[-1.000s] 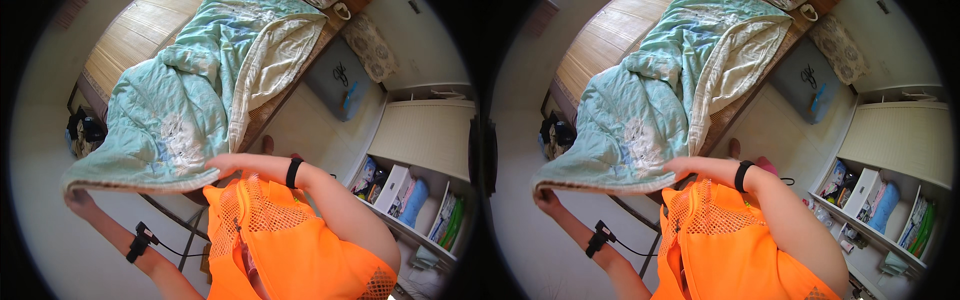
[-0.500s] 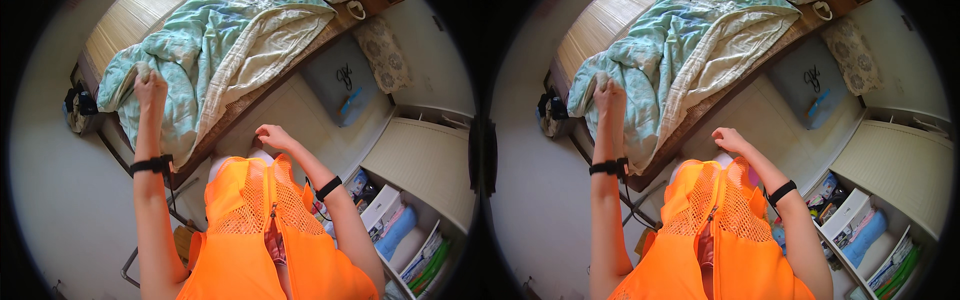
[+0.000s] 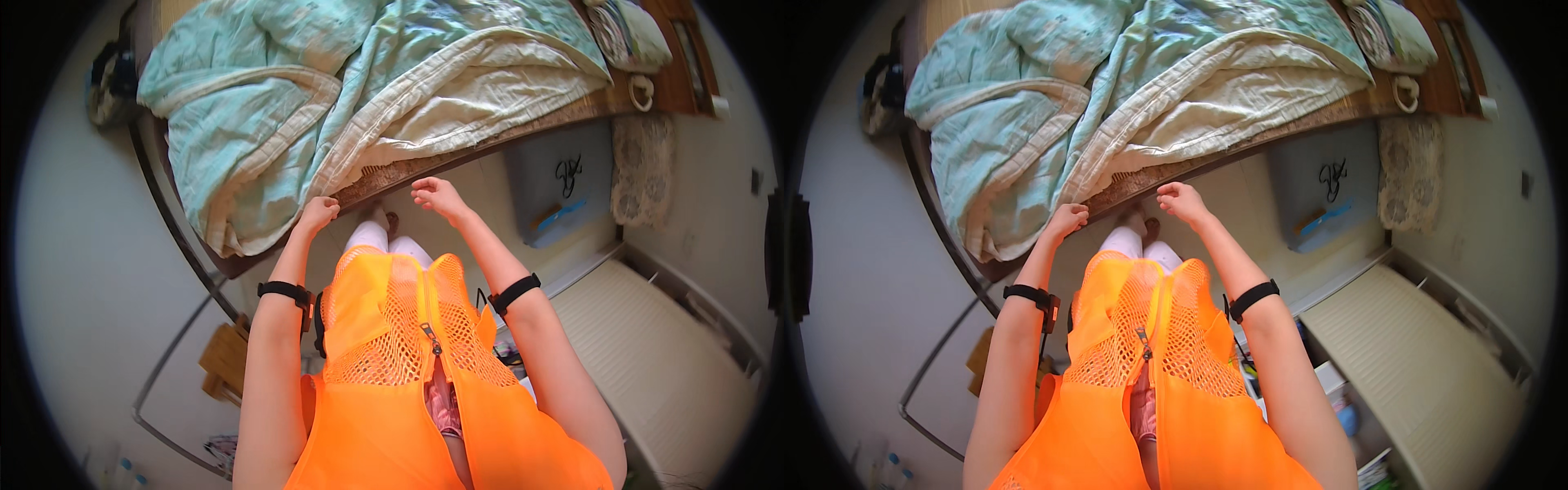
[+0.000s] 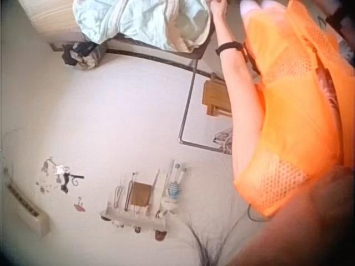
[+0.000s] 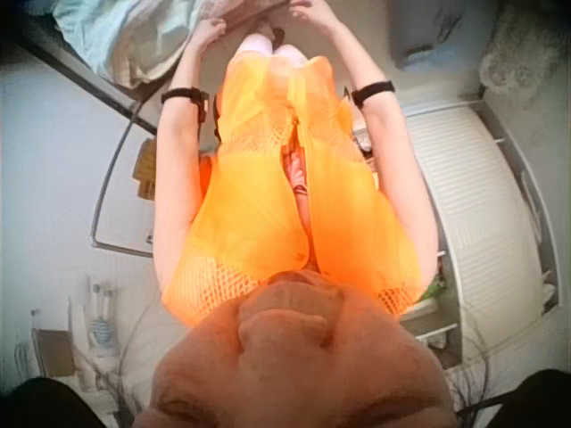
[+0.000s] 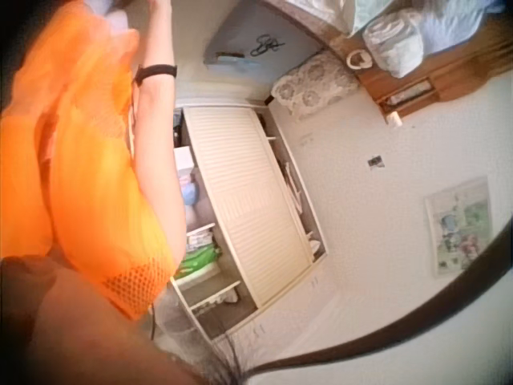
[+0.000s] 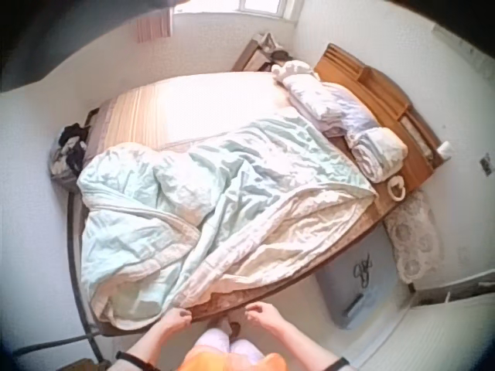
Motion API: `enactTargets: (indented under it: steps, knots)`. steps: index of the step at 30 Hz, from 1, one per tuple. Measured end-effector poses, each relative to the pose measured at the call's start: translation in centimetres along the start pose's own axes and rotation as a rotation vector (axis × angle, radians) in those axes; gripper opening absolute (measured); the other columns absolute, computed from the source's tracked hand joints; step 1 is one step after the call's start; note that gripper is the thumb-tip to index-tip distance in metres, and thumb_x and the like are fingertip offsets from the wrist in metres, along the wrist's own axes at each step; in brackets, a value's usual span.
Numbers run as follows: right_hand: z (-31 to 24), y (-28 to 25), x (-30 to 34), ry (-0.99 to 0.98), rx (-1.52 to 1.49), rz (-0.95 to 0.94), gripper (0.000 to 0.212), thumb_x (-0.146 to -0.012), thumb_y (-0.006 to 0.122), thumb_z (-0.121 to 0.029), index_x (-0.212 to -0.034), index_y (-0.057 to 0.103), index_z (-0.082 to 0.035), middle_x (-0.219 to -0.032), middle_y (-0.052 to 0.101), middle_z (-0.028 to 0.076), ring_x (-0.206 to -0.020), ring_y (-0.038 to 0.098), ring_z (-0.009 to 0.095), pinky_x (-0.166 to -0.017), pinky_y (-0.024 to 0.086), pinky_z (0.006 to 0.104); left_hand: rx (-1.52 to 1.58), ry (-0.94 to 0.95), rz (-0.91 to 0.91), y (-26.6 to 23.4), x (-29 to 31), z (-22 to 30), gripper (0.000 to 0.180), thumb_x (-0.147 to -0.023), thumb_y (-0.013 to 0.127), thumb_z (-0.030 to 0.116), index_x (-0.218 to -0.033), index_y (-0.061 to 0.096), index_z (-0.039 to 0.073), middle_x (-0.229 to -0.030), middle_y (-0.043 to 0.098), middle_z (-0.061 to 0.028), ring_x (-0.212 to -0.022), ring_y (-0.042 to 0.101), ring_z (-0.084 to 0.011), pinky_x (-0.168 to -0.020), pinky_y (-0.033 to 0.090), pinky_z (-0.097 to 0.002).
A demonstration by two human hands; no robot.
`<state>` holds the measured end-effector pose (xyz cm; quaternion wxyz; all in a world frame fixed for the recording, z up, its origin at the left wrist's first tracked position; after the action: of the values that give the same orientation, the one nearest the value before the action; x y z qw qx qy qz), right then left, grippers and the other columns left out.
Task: The person folds a light green patterned duvet on a bed. They repeatedly unfold and refold the duvet, smooth it out, and adjust its position before completing a final fold.
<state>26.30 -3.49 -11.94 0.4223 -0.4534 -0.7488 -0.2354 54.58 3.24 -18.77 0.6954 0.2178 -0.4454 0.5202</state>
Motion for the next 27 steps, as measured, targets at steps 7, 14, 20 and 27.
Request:
enactTargets:
  steps: [7,14,20,27]
  knots:
    - [2.5,-5.0,-6.3,0.185,-0.208,0.173,0.042,-0.092,0.06,-0.016,-0.129,0.05,0.001,-0.117,0.063,0.012,-0.096,0.064,0.018,-0.077,0.054,0.0298,0.936,-0.289,0.144,4.2,-2.0,-5.5,0.041,-0.094,0.052,0.016,-0.13,0.047,-0.003,-0.116,0.062,-0.0128,-0.095,0.065,-0.0192,-0.075,0.055,-0.0317]
    - [5.7,-6.7,-10.8,0.33,-0.642,0.283,0.053,-0.094,0.061,-0.029,-0.133,0.043,0.002,-0.128,0.054,0.017,-0.112,0.059,0.024,-0.082,0.055,0.0336,1.753,-0.389,0.428,5.5,-4.5,-6.5,0.027,-0.097,0.052,0.022,-0.114,0.052,0.001,-0.117,0.059,-0.0166,-0.115,0.056,-0.0338,-0.102,0.043,-0.0515]
    - [3.8,-8.8,-11.9,0.239,-1.042,0.398,0.02,-0.089,0.068,-0.023,-0.088,0.056,-0.007,-0.071,0.052,0.0,-0.054,0.042,0.01,-0.048,0.037,0.0226,1.912,-0.275,0.562,5.8,-4.8,-6.9,0.039,-0.08,0.077,0.02,-0.11,0.055,0.008,-0.117,0.056,-0.0071,-0.111,0.054,-0.0267,-0.107,0.037,-0.0485]
    - [0.4,-13.3,-4.2,-0.001,-0.189,0.232,0.02,-0.079,0.077,-0.019,-0.084,0.064,-0.005,-0.068,0.057,-0.001,-0.052,0.045,0.008,-0.047,0.034,0.0254,1.916,-0.124,0.705,4.4,-1.8,-6.7,0.027,-0.078,0.078,0.007,-0.101,0.064,0.007,-0.093,0.066,-0.0011,-0.075,0.058,-0.0118,-0.05,0.042,-0.0211]
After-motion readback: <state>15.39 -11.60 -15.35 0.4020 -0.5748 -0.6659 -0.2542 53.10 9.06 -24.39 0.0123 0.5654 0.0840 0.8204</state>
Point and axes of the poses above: each hand's wrist, its own x-axis away from the middle knuckle, its own y-axis out of the palm, z = x × y, the point moved 10 cm from there along -x, towards the middle knuckle
